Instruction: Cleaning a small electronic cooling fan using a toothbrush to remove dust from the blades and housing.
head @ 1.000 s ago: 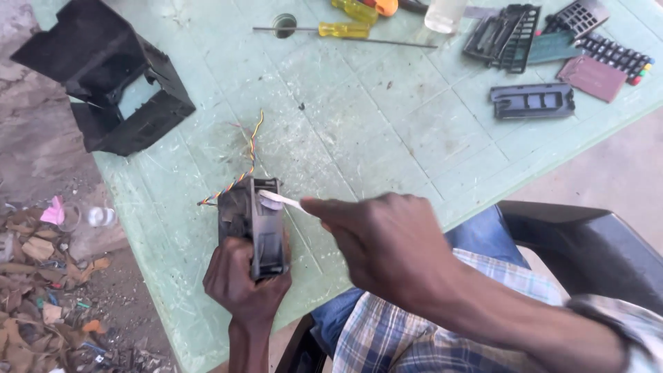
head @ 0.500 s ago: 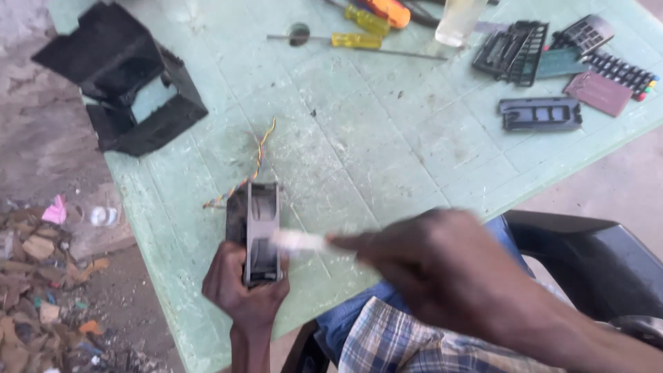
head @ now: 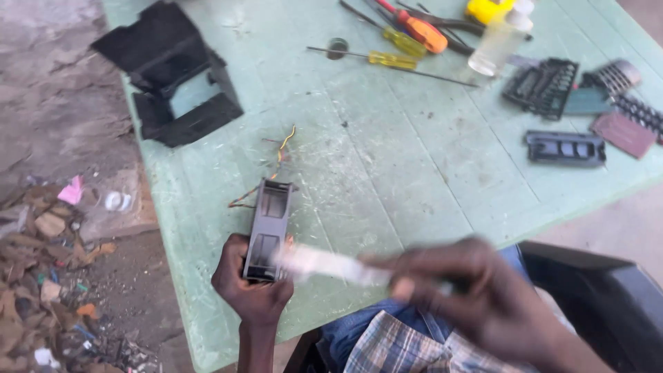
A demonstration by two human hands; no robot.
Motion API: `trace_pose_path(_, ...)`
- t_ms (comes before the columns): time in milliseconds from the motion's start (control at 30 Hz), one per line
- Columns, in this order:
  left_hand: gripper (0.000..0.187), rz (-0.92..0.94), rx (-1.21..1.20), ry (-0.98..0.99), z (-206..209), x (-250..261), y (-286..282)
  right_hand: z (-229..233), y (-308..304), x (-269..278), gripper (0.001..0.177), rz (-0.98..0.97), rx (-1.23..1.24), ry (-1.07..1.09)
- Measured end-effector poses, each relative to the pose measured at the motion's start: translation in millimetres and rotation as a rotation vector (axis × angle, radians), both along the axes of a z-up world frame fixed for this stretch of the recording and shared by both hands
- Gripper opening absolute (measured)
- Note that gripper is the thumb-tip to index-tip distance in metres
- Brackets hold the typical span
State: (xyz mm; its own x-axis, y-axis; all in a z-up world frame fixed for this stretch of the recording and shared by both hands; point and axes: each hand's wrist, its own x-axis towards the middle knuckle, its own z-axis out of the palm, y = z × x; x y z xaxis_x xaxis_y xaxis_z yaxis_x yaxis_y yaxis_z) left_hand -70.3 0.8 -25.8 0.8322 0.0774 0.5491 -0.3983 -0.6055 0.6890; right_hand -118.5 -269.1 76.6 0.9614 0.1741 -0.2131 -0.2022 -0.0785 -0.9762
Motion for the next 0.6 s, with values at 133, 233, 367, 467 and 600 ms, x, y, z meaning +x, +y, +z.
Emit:
trace_pose_path(133,0.043,0.054,-0.233,0.057,19.0,3.4,-20.8,-33.3,-18.4,30.0,0.054,-0.147,0.242,0.244)
trace_pose_path(233,0.038,-0.052,-0.439,0.177,20.3,6.9,-29.3,-53.2,-23.0,32.6,0.053,-0.162,0.525,0.295)
trace_pose_path(367,0.030,-0.262,-0.433,0.193,14.8,14.3,-31.8,-44.0,-21.3,31.6,0.048,-0.215,0.287,0.145)
trace_pose_path(467,0.035,-0.266,-0.450,0.228,13.1,16.7,-31.7,-38.1,-20.8,33.7,0.042,-0.219,0.032,0.041)
trace_pose_path(600,0.059,-0.239,-0.681,0.261,16.1,16.8,-39.3,-23.2,-12.9,31.9,0.042,-0.244,-0.275,-0.179)
